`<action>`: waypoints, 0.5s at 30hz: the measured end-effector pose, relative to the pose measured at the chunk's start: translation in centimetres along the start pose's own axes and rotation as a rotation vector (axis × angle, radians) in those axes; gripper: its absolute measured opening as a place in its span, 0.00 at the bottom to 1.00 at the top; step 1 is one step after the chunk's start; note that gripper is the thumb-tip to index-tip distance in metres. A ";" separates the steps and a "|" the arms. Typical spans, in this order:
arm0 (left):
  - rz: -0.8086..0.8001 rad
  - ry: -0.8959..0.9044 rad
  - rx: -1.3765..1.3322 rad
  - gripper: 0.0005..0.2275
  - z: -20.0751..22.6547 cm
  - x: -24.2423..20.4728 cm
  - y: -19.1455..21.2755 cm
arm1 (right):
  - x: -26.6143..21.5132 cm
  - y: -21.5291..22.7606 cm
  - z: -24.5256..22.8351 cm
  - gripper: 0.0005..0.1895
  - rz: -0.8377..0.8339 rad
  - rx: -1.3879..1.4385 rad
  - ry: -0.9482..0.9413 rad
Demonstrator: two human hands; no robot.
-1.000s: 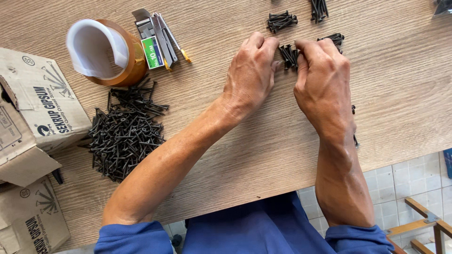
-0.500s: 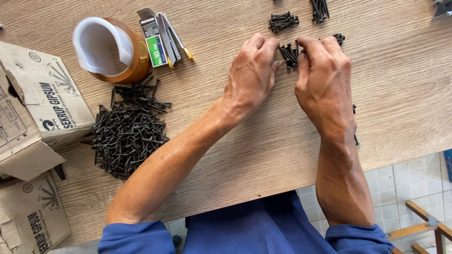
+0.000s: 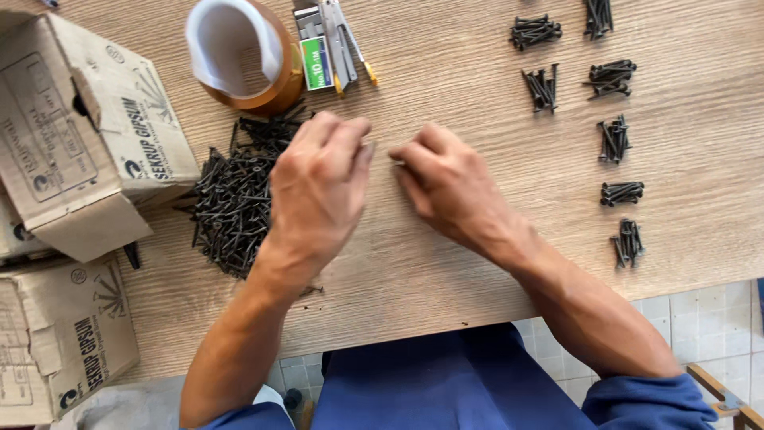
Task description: The person sorts a large pile of dark-colored screws on a wooden table, picking them up and arranging them into smaller, neat piles. The person uses both hands to separate and organize the screws throughout the video.
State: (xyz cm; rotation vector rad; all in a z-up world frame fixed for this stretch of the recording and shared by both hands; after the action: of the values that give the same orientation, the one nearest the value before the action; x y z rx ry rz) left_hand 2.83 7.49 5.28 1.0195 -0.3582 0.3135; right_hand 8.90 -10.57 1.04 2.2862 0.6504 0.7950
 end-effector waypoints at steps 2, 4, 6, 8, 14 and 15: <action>0.029 0.028 0.021 0.09 -1.3 -0.9 1.8 | 0.7 -2.1 -1.1 0.08 -0.012 0.005 0.029; 0.057 0.052 0.035 0.09 -2.5 -1.6 3.1 | 1.4 -3.9 -2.2 0.07 -0.021 0.003 0.053; 0.092 0.095 0.024 0.08 -3.9 -1.8 4.0 | 2.3 -5.4 -3.1 0.10 -0.001 -0.005 0.030; 0.131 0.096 0.011 0.07 -4.2 -1.8 4.7 | 3.3 -6.2 -3.5 0.12 0.019 -0.042 0.041; 0.157 0.108 0.019 0.07 -5.4 -2.6 5.2 | 4.0 -7.4 -3.8 0.13 0.004 -0.176 0.103; 0.127 0.110 0.017 0.08 -5.4 -2.8 5.1 | 3.9 -7.4 -3.5 0.09 0.031 -0.162 0.164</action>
State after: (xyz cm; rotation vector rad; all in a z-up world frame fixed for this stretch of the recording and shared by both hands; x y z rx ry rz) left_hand -1.00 14.41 5.38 0.9936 -0.3219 0.4856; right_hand 7.53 -1.72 -0.49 2.1043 0.6006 1.0201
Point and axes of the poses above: each hand's wrist, its own x-axis towards the middle knuckle, its own y-axis out of the back of the hand, z = x × y, the point moved 1 cm from there along x, towards the middle knuckle, and after that the axes turned 12 degrees about z, right-handed, at the moved point
